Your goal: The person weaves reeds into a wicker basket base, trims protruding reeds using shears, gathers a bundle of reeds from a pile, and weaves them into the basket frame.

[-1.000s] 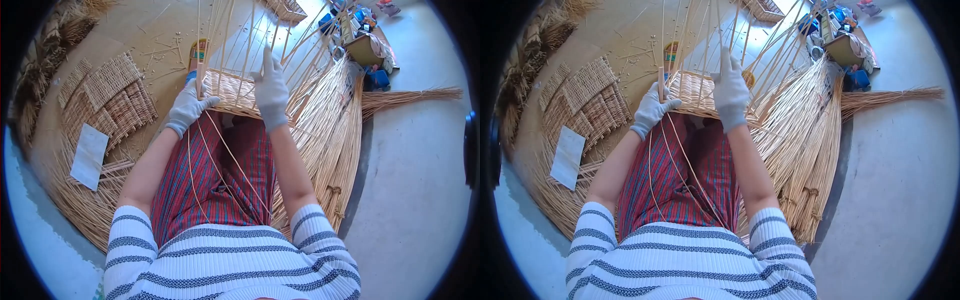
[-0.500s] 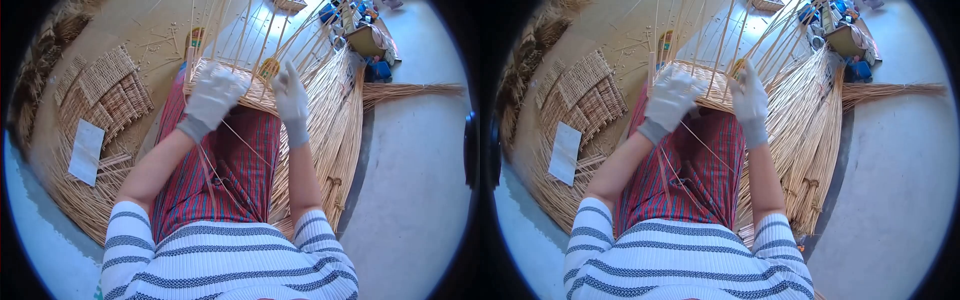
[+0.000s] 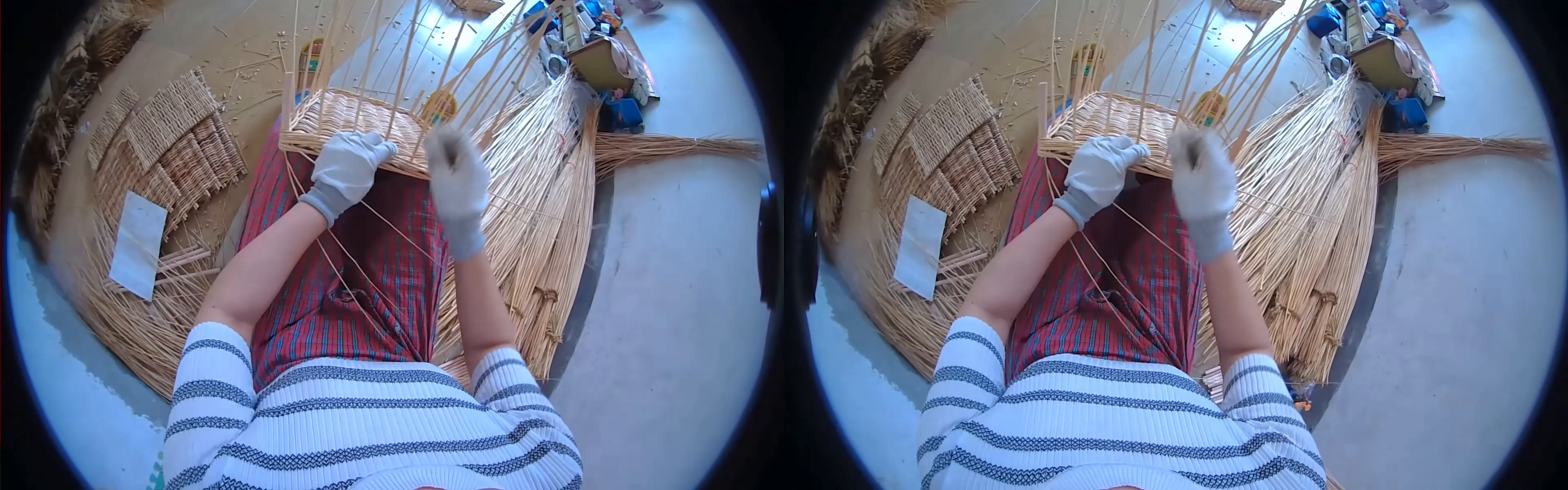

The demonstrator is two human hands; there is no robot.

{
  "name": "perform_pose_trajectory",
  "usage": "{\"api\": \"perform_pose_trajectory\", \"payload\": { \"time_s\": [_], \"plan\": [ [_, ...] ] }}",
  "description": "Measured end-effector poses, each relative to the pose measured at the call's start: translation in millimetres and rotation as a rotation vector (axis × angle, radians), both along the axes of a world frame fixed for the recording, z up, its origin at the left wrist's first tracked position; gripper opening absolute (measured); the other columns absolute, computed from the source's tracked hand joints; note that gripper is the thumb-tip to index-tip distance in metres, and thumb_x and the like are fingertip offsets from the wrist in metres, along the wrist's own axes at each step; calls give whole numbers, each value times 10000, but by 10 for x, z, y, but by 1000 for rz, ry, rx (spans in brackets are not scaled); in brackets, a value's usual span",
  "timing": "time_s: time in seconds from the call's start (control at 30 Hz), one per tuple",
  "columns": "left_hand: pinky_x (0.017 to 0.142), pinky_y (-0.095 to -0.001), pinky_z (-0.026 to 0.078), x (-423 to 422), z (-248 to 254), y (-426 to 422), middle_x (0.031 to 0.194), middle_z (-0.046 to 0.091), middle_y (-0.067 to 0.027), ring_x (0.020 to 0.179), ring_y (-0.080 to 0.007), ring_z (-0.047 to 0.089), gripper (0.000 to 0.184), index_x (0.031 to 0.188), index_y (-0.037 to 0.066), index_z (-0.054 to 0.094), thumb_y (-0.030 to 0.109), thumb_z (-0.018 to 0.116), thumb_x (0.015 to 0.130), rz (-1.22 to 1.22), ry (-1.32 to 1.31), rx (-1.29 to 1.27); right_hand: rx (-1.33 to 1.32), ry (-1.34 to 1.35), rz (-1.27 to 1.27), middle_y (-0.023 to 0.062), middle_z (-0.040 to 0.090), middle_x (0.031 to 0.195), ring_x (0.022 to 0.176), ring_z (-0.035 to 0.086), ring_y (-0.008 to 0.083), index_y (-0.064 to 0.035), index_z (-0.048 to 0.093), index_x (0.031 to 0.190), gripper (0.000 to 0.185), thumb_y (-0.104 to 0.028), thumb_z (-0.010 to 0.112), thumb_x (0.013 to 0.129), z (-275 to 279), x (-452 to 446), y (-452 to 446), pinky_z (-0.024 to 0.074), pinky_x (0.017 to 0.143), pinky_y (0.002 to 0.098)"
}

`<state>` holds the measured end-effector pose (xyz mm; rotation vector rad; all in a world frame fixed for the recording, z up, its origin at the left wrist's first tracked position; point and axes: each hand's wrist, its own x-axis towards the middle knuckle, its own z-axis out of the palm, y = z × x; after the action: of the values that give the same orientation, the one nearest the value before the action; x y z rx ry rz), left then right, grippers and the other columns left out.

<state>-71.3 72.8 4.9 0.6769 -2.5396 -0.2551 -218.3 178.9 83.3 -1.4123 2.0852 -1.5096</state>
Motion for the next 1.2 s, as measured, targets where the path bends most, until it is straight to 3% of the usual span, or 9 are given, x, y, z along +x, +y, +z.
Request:
{"api": "perform_pose_trajectory", "payload": {
  "time_s": [0.03,0.1,0.13,0.27,0.63,0.8,0.97,1.07,1.2],
  "plan": [
    [806,-405,510,4,24,11,1055,679,-39,882,-245,677,342,1221,215,667,144,511,925,11,-23,4,475,-230,53,60,692,815,748,657,103,-28,653,1173,262,-167,695,956,168,85,208,531,664,292],
    [810,-398,512,-40,-115,2,1060,681,-37,893,-241,680,414,1348,220,587,168,527,942,45,46,-45,432,-338,-48,56,705,834,731,657,117,-47,643,1238,296,-188,672,979,19,161,288,541,649,311],
    [868,-389,500,-1,46,40,1075,679,-44,966,-230,677,477,1426,210,514,212,565,952,38,-86,65,99,-60,-122,116,706,1049,940,658,136,-41,575,1376,371,-180,573,1032,-136,104,172,542,857,290],
    [1036,-394,413,28,44,209,1127,653,-62,1124,-207,625,574,1474,187,475,252,632,926,59,34,-66,-19,472,-36,172,678,1224,1044,665,207,-184,510,1485,482,-160,577,1008,31,-142,-480,533,919,361],
    [1195,-544,279,-106,196,297,1181,620,-17,1217,-217,565,396,1250,253,680,267,682,854,-29,89,-392,-153,-199,-405,108,696,1139,579,558,31,-101,603,1368,364,-25,470,1037,-199,-109,1173,464,530,165],
    [1066,-454,404,-410,112,380,1131,674,-33,1126,-213,632,438,1310,176,614,279,670,888,10,-173,-98,168,-681,-186,111,698,1104,760,577,71,-15,619,1283,286,-72,596,1004,-341,-53,872,491,586,202],
    [936,-394,447,-414,212,398,1035,656,-70,1029,-236,629,678,1503,162,448,212,699,876,9,-148,39,-202,613,-210,200,620,1333,959,697,262,-86,535,1439,515,-52,639,935,41,-416,-138,562,809,359],
    [987,-411,434,-443,73,408,1046,645,-48,1058,-217,624,619,1496,207,472,183,647,903,46,-230,-167,-40,617,-202,218,584,1373,967,702,279,-241,476,1504,641,-116,673,907,43,-587,-369,566,802,353],
    [1156,-507,318,-394,153,395,1095,629,-13,1140,-190,598,531,1383,309,590,198,653,868,28,-232,-201,193,110,-350,158,730,1026,841,728,272,-151,678,1257,347,-252,696,927,23,-513,541,562,778,382]
  ]
}}
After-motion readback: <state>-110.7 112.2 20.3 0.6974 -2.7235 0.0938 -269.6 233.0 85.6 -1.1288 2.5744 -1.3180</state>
